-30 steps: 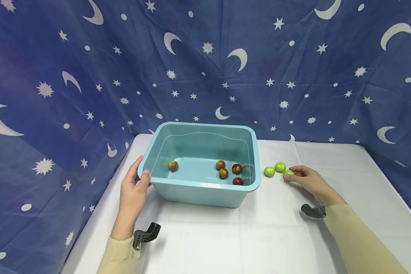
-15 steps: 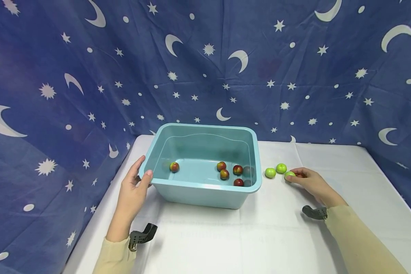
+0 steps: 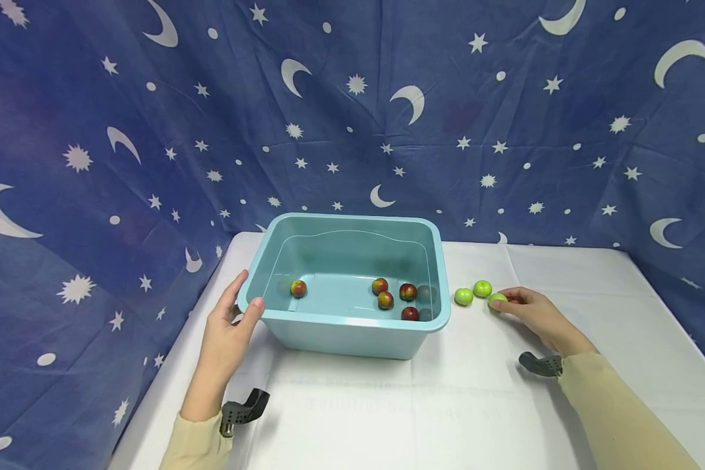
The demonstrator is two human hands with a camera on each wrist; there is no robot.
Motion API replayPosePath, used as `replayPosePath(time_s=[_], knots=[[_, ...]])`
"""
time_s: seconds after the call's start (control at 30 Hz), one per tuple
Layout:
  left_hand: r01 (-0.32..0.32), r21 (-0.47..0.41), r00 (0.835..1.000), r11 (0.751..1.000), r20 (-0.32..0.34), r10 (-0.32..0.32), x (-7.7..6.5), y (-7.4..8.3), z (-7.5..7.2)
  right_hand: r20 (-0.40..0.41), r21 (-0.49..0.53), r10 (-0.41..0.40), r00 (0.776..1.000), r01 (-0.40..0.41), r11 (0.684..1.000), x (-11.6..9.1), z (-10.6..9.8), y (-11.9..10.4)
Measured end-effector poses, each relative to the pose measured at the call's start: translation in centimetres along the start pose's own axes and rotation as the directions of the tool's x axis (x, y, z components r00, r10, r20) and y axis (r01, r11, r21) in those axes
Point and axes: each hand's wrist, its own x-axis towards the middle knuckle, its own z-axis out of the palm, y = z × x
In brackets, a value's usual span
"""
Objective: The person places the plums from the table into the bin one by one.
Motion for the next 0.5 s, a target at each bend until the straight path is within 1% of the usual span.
replayPosePath(time_s=[0.1, 0.2, 0.27, 0.4, 0.5], knots=[[-0.001, -0.047, 1.000, 0.999, -0.009, 0.001, 0.0, -0.4, 0.0, 0.015, 0.015, 0.000, 1.000, 0.000, 1.000, 0.0, 0.0, -0.2], [0.014, -0.088, 1.000, 0.996, -0.008, -0.014, -0.2, -0.2, 0.1, 0.015, 0.018, -0.008, 1.000, 0.008, 1.000, -0.1, 0.0, -0.3], [0.027, -0.096, 1.000, 0.995, -0.011, -0.028, -0.3, 0.4, 0.2, 0.011, 0.007, -0.016, 1.000, 0.016, 1.000, -0.2, -0.1, -0.3], [0.037, -0.084, 0.999, 0.996, -0.024, -0.039, -0.7, 2.0, 0.4, 0.003, -0.010, -0.028, 1.000, 0.028, 1.000, -0.3, -0.2, -0.2], [0.045, -0.073, 0.998, 0.996, -0.032, -0.048, -0.9, 2.7, 0.5, 0.004, -0.007, -0.038, 0.999, 0.038, 0.999, -0.2, -0.4, -0.2]])
